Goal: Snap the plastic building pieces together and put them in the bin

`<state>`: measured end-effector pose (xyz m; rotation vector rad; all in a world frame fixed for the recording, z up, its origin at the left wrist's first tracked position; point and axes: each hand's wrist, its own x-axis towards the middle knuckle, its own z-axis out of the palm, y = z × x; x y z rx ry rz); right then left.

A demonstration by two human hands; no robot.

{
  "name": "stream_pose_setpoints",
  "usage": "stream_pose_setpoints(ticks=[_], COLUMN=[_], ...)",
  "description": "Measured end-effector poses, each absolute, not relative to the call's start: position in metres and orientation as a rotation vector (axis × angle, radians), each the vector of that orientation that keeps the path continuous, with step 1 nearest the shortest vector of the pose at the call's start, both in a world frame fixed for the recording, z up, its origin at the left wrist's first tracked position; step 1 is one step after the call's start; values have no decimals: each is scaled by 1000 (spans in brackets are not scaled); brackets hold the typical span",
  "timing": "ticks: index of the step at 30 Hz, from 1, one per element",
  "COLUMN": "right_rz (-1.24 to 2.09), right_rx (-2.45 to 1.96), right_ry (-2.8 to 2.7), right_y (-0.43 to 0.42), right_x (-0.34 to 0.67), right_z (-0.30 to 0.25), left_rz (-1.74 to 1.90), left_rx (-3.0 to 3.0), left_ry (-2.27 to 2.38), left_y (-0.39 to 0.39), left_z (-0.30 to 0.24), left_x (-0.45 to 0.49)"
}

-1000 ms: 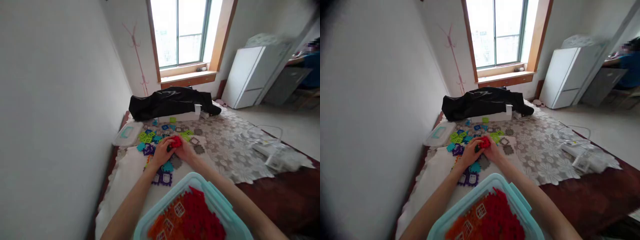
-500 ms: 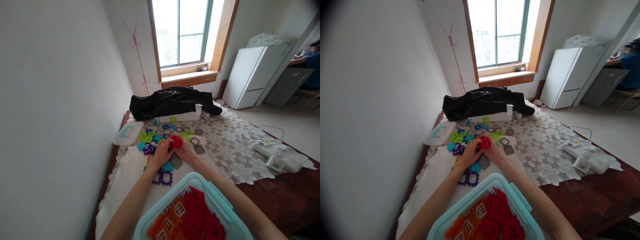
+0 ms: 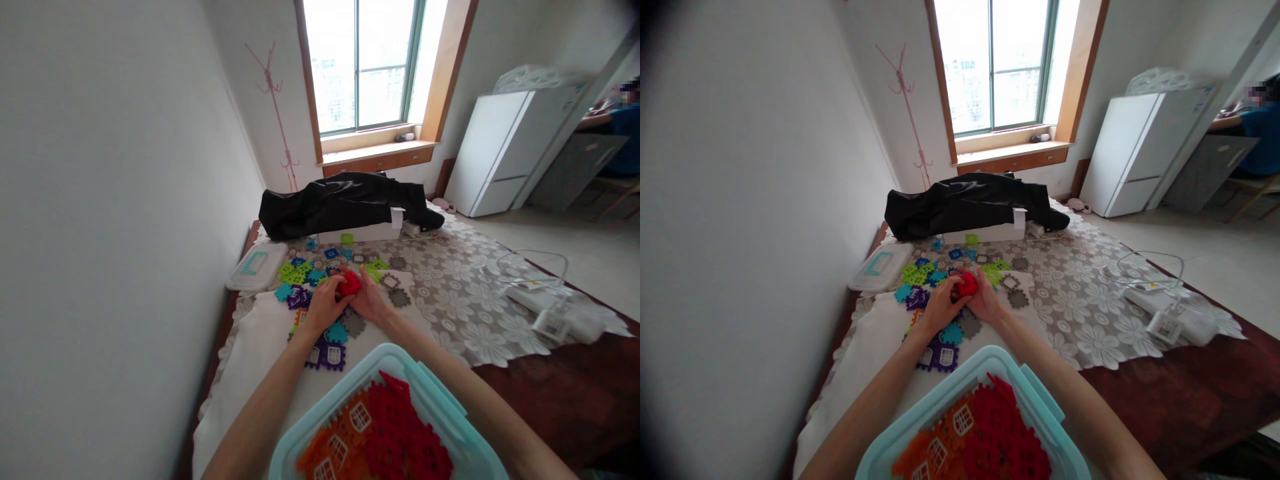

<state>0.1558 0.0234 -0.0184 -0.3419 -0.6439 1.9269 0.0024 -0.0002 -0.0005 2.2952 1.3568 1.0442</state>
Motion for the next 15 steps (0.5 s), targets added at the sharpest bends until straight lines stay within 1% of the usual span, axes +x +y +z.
stream_pose_setpoints(ticks=[15], right_rz=[1980], right_rx=[-325], right_ry=[-564], right_y=[20], right_x=[158], right_z=[-12], left_rz=[1071], left_rx=[2150], left_ry=[1388], left_y=[6], left_z=[-9], left_x=[0])
